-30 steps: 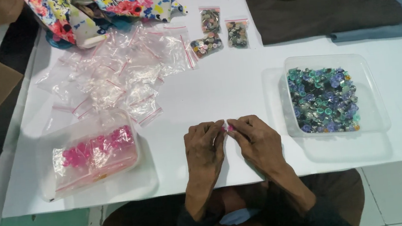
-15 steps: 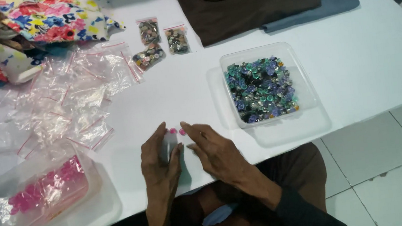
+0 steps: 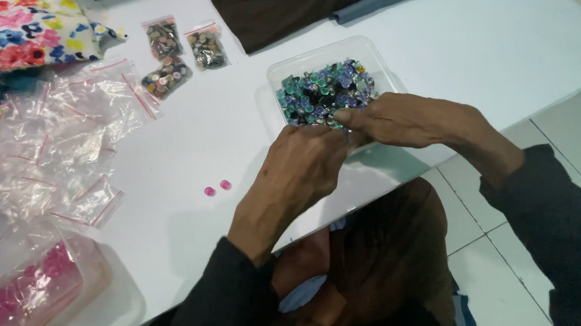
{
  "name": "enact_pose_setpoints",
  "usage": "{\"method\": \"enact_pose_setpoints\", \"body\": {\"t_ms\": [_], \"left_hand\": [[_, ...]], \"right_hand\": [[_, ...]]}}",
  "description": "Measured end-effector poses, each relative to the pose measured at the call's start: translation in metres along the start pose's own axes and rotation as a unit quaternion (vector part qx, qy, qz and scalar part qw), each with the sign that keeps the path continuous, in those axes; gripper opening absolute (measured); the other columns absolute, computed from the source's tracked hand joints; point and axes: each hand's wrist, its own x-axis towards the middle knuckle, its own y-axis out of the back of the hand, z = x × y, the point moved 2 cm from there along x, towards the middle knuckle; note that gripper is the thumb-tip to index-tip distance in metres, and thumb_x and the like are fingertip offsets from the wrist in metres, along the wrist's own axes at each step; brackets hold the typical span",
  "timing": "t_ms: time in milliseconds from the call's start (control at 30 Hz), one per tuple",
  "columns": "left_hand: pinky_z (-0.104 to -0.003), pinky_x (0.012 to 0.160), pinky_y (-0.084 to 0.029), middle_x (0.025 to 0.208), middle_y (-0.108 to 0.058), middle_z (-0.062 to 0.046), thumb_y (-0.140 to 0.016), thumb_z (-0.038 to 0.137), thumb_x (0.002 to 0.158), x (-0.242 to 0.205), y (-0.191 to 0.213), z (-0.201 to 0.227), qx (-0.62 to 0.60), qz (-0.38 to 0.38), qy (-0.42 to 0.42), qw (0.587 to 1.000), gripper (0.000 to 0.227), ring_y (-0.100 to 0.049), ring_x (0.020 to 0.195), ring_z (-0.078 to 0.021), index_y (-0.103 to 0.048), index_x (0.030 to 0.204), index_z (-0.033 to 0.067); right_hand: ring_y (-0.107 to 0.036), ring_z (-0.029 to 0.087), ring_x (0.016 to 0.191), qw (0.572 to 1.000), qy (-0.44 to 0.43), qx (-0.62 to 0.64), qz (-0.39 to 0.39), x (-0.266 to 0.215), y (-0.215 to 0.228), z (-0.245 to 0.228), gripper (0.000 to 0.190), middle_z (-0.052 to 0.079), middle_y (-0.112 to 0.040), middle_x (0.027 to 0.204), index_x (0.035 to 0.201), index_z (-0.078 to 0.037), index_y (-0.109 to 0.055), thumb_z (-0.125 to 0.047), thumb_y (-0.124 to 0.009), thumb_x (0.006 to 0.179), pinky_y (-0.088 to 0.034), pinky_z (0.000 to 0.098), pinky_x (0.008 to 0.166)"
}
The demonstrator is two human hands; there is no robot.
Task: Sorting small decorative buttons and placing them into plastic bags
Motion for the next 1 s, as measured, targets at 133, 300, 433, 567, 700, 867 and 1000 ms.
{"method": "enact_pose_setpoints", "body": {"t_ms": [133,300,433,567,700,867,1000], "left_hand": [[-0.063,0.065,-0.053,0.073,-0.069,-0.023,-0.054,0.017,0.091,0.027,0.004,0.002,-0.035,-0.18,0.094,0.978,0.024,-0.071,0.073,-0.0506,-0.067,0.094,-0.0026],[-0.06,0.062,-0.055,0.065,-0.068,-0.016,-0.059,0.015,0.084,0.044,-0.019,-0.02,-0.005,-0.248,0.13,0.96,0.018,-0.072,0.065,-0.0416,-0.071,0.085,0.0021],[-0.05,0.058,-0.057,0.055,-0.064,-0.005,-0.061,0.013,0.08,0.046,-0.024,-0.022,0.067,-0.235,0.125,0.962,0.013,-0.071,0.056,-0.0327,-0.073,0.077,0.0138],[-0.057,0.067,-0.058,0.078,-0.071,-0.019,-0.062,0.009,0.083,0.049,-0.005,-0.016,0.047,-0.228,0.153,0.96,0.03,-0.074,0.079,-0.0434,-0.074,0.11,0.0081],[-0.061,0.069,-0.057,0.082,-0.071,-0.025,-0.059,0.001,0.081,0.052,0.013,-0.008,0.008,-0.194,0.169,0.966,0.045,-0.072,0.084,-0.0496,-0.071,0.123,0.0122],[-0.06,0.068,-0.056,0.082,-0.069,-0.031,-0.051,-0.002,0.084,0.055,0.027,-0.011,-0.084,-0.131,0.142,0.978,0.032,-0.068,0.082,-0.0565,-0.069,0.11,0.0024],[-0.055,0.07,-0.055,0.076,-0.07,-0.024,-0.052,0.002,0.085,0.054,0.043,-0.003,-0.115,-0.113,0.145,0.976,0.02,-0.07,0.079,-0.0519,-0.07,0.092,0.0067]], "right_hand": [[-0.058,0.038,0.053,1.0,-0.003,0.002,0.0,0.018,-0.012,0.028,0.093,0.027,-0.058,0.052,0.057,0.004,-0.058,-0.061,-0.01,0.104,-0.046,0.0486,0.064],[-0.06,0.044,0.058,1.0,0.007,-0.022,0.009,0.034,-0.02,0.049,0.099,0.03,-0.059,0.054,0.057,0.004,-0.057,-0.066,-0.002,0.103,-0.046,0.0505,0.068],[-0.066,0.045,0.07,0.999,-0.024,0.038,0.02,0.012,-0.007,0.025,0.101,0.03,-0.065,0.066,0.078,0.003,-0.07,-0.071,-0.005,0.099,-0.049,0.0537,0.074],[-0.064,0.055,0.104,0.986,-0.02,0.136,0.099,0.004,-0.004,0.021,0.092,0.033,-0.07,0.106,0.117,-0.003,-0.073,-0.071,-0.015,0.096,-0.05,0.0601,0.089],[-0.059,0.061,0.111,0.965,0.033,0.201,0.166,0.015,-0.01,0.043,0.091,0.035,-0.064,0.126,0.14,-0.006,-0.062,-0.072,-0.018,0.097,-0.045,0.0699,0.096],[-0.062,0.051,0.115,0.957,0.032,0.209,0.198,0.002,-0.009,0.041,0.086,0.025,-0.069,0.12,0.131,-0.019,-0.07,-0.073,-0.012,0.096,-0.049,0.063,0.095],[-0.069,0.047,0.091,0.973,0.012,0.171,0.157,-0.001,0.003,0.043,0.093,0.027,-0.074,0.09,0.1,-0.008,-0.079,-0.07,-0.009,0.098,-0.054,0.0536,0.084]]}}
